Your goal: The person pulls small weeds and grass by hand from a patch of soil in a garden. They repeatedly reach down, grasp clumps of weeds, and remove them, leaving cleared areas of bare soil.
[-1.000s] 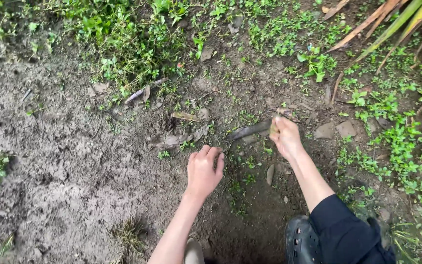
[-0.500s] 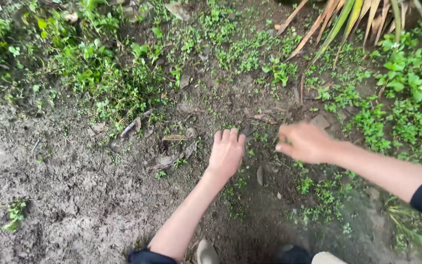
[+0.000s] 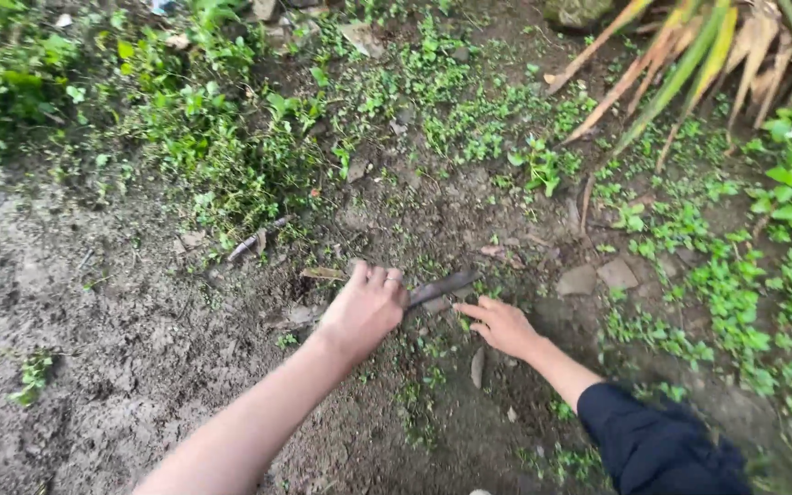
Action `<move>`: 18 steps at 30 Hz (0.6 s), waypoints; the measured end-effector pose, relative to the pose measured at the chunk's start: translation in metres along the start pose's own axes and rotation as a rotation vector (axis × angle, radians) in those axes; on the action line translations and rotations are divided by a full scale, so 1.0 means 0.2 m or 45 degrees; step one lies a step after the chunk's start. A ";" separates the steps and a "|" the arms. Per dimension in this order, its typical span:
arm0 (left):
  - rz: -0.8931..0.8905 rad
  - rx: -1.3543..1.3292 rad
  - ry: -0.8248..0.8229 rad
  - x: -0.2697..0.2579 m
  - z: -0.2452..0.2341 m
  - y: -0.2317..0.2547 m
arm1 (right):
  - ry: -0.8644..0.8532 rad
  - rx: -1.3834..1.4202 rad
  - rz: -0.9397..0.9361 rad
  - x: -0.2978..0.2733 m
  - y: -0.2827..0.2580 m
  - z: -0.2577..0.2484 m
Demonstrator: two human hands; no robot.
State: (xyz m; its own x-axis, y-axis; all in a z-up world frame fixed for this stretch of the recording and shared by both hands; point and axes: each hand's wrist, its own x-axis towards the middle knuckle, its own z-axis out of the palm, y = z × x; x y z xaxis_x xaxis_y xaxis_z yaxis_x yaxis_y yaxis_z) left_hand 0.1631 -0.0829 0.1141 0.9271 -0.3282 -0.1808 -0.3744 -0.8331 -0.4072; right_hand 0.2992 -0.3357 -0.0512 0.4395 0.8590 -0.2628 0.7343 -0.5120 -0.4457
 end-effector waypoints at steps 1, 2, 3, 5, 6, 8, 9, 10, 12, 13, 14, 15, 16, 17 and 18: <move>-0.060 -0.089 0.033 0.06 0.07 0.04 | 0.081 0.092 0.055 0.01 0.03 0.07; -0.120 -0.177 0.067 0.12 0.14 0.08 | 0.161 0.185 0.110 0.01 0.06 0.15; -0.124 -0.178 0.050 0.17 0.15 0.13 | 0.151 0.197 0.101 0.07 0.10 0.23; -0.376 -0.556 0.106 0.27 0.16 0.23 | 0.326 0.140 0.186 0.15 0.19 0.40; -0.376 -0.563 0.101 0.26 0.15 0.27 | 0.317 0.142 0.188 0.19 0.18 0.43; -0.788 -1.223 0.312 0.24 0.14 0.39 | 0.525 0.346 0.331 0.23 0.20 0.46; -0.801 -1.250 0.312 0.26 0.17 0.47 | 0.501 0.328 0.334 0.25 0.24 0.49; -0.900 -1.362 0.361 0.27 0.19 0.55 | 0.665 0.763 0.444 0.27 0.28 0.51; -1.010 -1.464 0.409 0.30 0.23 0.63 | 0.820 1.205 0.545 0.32 0.28 0.55; -1.006 -1.468 0.435 0.31 0.24 0.66 | 0.792 1.399 0.646 0.32 0.26 0.56; -1.001 -1.472 0.461 0.32 0.24 0.70 | 0.759 1.593 0.749 0.32 0.24 0.57; -1.014 -1.476 0.456 0.33 0.25 0.71 | 0.744 1.590 0.750 0.29 0.20 0.47; -1.029 -1.465 0.438 0.34 0.25 0.72 | 0.816 1.513 0.798 0.25 0.15 0.37; -1.041 -1.451 0.419 0.34 0.26 0.74 | 0.891 1.437 0.844 0.22 0.10 0.27; -1.050 -1.451 0.412 0.34 0.28 0.73 | 0.879 1.439 0.844 0.19 0.10 0.16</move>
State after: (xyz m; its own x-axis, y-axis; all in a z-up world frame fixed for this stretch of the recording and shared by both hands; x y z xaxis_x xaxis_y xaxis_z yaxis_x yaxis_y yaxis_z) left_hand 0.1706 -0.2028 -0.0083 0.8894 0.4567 0.0192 0.3331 -0.6763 0.6570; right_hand 0.3142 -0.3129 -0.0968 0.9168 0.1375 -0.3749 -0.3344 -0.2489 -0.9090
